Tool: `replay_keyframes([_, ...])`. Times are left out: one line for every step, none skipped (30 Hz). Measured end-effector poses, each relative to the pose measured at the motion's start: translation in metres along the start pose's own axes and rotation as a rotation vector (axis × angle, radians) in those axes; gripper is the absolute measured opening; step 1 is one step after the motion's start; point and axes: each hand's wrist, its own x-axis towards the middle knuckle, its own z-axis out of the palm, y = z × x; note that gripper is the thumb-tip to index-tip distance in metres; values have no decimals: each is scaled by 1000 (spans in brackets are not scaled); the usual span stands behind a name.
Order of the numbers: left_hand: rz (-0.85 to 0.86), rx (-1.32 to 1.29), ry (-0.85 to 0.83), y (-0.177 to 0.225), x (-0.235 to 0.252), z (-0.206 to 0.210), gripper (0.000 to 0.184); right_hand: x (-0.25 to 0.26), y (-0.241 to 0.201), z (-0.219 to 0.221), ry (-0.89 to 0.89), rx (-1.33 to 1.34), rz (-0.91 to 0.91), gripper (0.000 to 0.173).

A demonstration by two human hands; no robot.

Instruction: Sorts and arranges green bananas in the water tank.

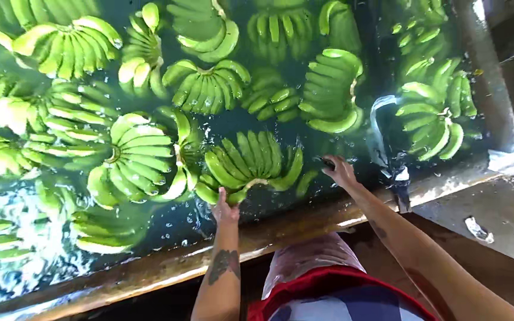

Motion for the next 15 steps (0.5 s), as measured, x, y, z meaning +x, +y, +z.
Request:
replay_keyframes([36,49,39,12,13,-3,71,1,11,-5,-6,-70,49,54])
replay_keyframes([77,106,76,25,27,-4,72,2,21,-9,-12,-126,101,52])
replay_keyframes([109,181,121,37,38,-4,73,3,28,-13,-23,-171,154,51])
replay_keyframes([123,274,180,47,47,-3,74,3,34,-16,-20,-192,194,48])
replay_keyframes([126,385,244,56,51,2,75,4,37,-17,-11,-204,224,46])
replay_keyframes([155,521,317,66,50,11,77,5,37,-17,18,-203,229,44])
replay_keyframes([227,693,379,76,40,26,80,6,38,-14,71,-184,194,43])
replay_keyframes([374,823,407,84,23,45,80,6,38,-9,152,-153,115,39])
replay_keyframes([569,882,336,89,4,70,75,7,38,-4,253,-112,3,37])
replay_keyframes([747,903,151,92,-14,96,69,9,36,-2,359,-65,-125,36])
replay_keyframes([873,948,-76,89,-22,123,63,12,33,0,444,-22,-245,34])
replay_keyframes([936,1016,-277,84,-23,151,58,16,29,-2,492,-10,-326,34])
replay_keyframes([949,1091,-426,80,-25,182,54,22,25,-4,521,-28,-380,36])
replay_keyframes([960,1156,-525,75,-24,213,53,31,20,-7,532,-61,-413,39])
replay_keyframes([975,1205,-584,70,-22,243,53,40,16,-10,537,-89,-442,42])
